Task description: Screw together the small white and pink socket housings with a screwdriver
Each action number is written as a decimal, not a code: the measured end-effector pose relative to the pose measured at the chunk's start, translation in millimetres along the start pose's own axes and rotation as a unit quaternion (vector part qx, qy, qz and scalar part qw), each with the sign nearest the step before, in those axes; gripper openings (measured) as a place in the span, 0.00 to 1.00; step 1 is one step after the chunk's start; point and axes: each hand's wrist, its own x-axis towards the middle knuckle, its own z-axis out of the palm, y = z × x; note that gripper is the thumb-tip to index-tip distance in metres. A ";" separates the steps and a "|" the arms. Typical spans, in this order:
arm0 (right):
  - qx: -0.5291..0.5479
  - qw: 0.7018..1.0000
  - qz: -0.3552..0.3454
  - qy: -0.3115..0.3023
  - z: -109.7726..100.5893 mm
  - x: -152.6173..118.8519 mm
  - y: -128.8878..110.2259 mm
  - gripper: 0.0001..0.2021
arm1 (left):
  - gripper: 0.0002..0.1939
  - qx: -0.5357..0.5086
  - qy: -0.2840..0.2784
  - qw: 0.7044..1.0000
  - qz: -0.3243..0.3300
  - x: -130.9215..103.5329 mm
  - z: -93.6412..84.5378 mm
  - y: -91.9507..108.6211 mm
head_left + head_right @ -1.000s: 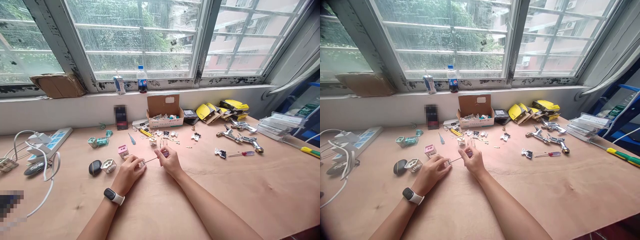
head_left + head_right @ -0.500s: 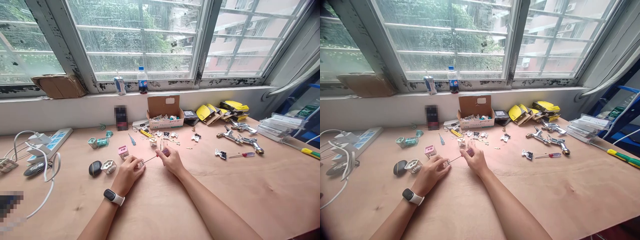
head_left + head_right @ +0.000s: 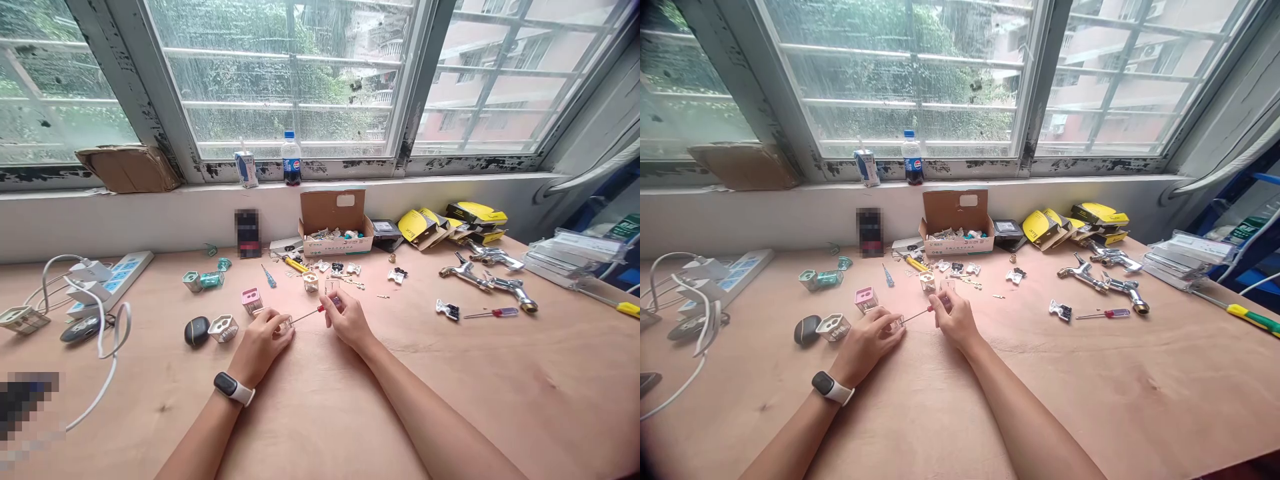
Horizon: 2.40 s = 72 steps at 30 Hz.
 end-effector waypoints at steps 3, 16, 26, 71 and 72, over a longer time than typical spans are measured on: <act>-0.050 0.999 -0.001 0.003 -2.8 0.8 0.2 0.21 | 0.10 -0.001 0.002 1.000 0.000 0.7 -0.7 0.5; -0.051 0.997 0.035 -0.045 -10.7 -0.9 0.9 0.20 | 0.10 0.003 0.001 1.000 0.002 1.6 -0.4 -1.5; 0.076 0.985 0.068 -0.138 -14.4 -1.1 -3.3 0.16 | 0.09 0.010 -0.004 1.000 -0.004 1.4 -0.3 -0.8; 0.092 0.994 0.023 0.058 -6.6 1.7 3.0 0.19 | 0.33 -0.010 -0.043 0.999 0.007 2.7 -5.1 9.5; 0.085 0.995 0.017 0.052 -5.3 0.2 1.9 0.19 | 0.30 -0.011 -0.048 0.999 0.004 3.1 -7.3 9.7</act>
